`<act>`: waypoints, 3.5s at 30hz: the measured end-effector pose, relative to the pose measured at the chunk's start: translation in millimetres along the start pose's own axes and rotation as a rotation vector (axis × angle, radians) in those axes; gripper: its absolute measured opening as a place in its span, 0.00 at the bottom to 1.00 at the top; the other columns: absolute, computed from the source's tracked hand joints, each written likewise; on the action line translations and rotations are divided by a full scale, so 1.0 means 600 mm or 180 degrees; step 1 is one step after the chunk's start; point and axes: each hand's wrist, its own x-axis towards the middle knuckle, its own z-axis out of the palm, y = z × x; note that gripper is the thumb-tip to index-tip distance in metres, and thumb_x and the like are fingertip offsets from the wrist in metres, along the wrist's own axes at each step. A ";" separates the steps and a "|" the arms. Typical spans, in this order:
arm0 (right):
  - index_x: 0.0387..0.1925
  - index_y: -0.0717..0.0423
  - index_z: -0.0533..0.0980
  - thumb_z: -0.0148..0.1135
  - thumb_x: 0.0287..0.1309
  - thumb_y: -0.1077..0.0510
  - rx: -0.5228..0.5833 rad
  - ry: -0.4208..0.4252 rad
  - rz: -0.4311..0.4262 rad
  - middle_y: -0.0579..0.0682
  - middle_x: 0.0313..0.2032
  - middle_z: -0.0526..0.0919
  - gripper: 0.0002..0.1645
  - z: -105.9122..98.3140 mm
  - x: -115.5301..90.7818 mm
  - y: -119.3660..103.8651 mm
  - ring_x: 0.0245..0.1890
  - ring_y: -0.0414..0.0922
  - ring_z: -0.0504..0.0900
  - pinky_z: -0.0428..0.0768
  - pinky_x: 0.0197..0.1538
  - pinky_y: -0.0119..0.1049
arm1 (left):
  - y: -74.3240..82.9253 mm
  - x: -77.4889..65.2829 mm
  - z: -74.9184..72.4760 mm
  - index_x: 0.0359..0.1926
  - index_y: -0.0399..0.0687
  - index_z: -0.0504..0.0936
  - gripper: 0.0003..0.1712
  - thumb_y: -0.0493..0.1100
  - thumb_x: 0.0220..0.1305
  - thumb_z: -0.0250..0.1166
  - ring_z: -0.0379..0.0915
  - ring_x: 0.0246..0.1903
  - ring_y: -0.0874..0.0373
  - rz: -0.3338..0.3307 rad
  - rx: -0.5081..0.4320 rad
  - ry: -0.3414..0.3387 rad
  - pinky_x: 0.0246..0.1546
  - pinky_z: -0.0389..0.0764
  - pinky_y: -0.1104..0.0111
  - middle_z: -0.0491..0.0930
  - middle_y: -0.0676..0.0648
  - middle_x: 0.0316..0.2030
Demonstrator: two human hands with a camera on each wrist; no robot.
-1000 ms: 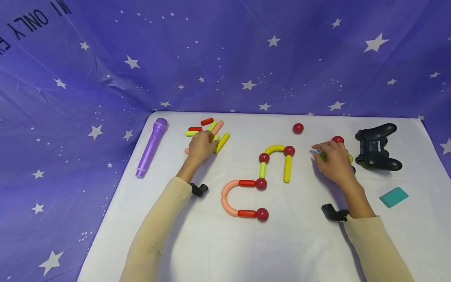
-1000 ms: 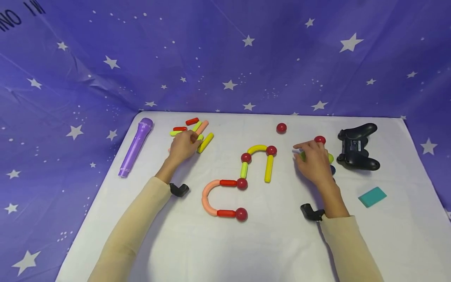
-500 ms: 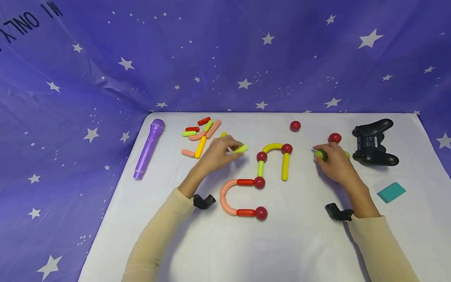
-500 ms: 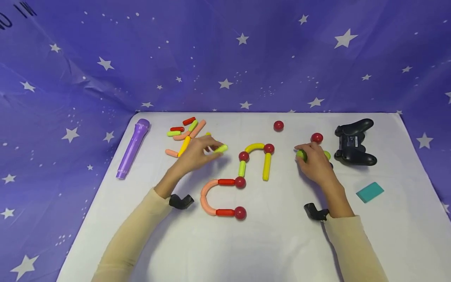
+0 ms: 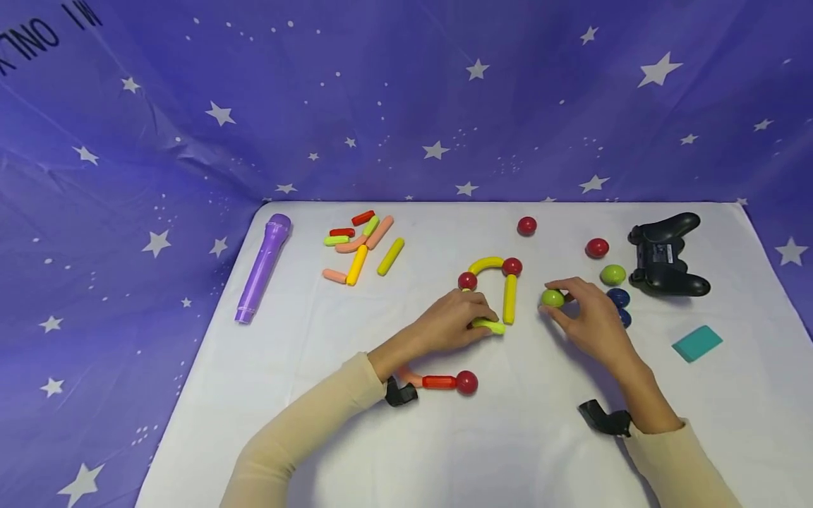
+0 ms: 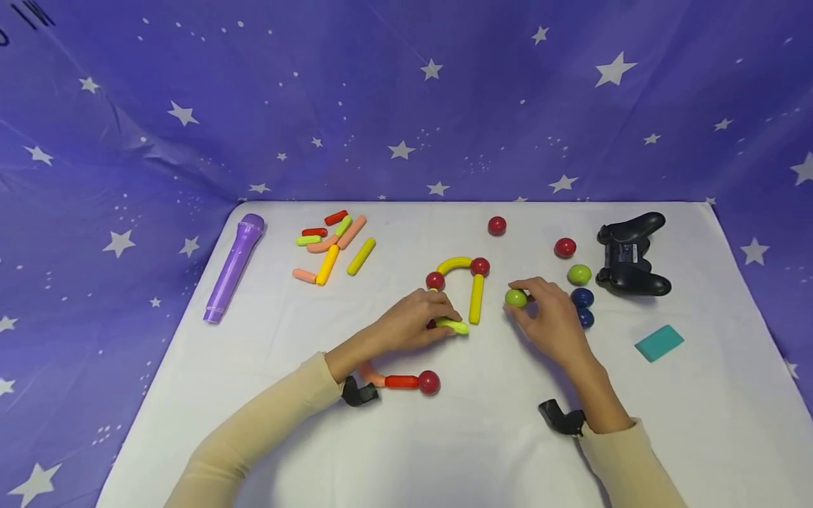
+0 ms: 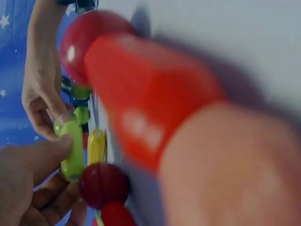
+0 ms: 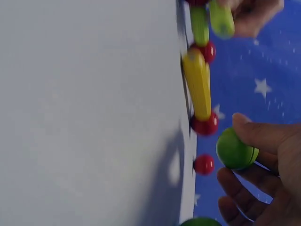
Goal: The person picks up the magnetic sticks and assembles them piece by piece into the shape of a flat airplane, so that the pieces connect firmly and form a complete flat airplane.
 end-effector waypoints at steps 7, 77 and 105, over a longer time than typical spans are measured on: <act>0.48 0.55 0.79 0.77 0.46 0.63 0.0360 -0.0150 -0.0159 0.46 0.40 0.80 0.25 0.027 -0.043 -0.023 0.33 0.43 0.77 0.78 0.38 0.30 | 0.006 0.001 0.011 0.43 0.55 0.88 0.10 0.48 0.63 0.68 0.70 0.33 0.68 -0.0089 0.0148 -0.0094 0.43 0.66 0.72 0.83 0.59 0.35; 0.56 0.49 0.78 0.76 0.49 0.56 0.0465 -0.1191 -0.0309 0.49 0.44 0.74 0.30 0.052 0.016 -0.021 0.34 0.42 0.72 0.75 0.35 0.30 | -0.050 -0.231 0.004 0.37 0.65 0.85 0.11 0.54 0.52 0.76 0.39 0.76 0.48 -0.0488 -0.0554 -0.0076 0.64 0.53 0.48 0.49 0.53 0.76; 0.54 0.54 0.77 0.70 0.56 0.61 0.0228 -0.0474 -0.0289 0.54 0.52 0.74 0.23 0.030 0.037 -0.021 0.53 0.53 0.70 0.71 0.55 0.55 | -0.121 -0.199 -0.016 0.42 0.64 0.88 0.14 0.51 0.53 0.76 0.36 0.77 0.49 -0.0545 -0.0782 0.0059 0.67 0.51 0.48 0.49 0.51 0.77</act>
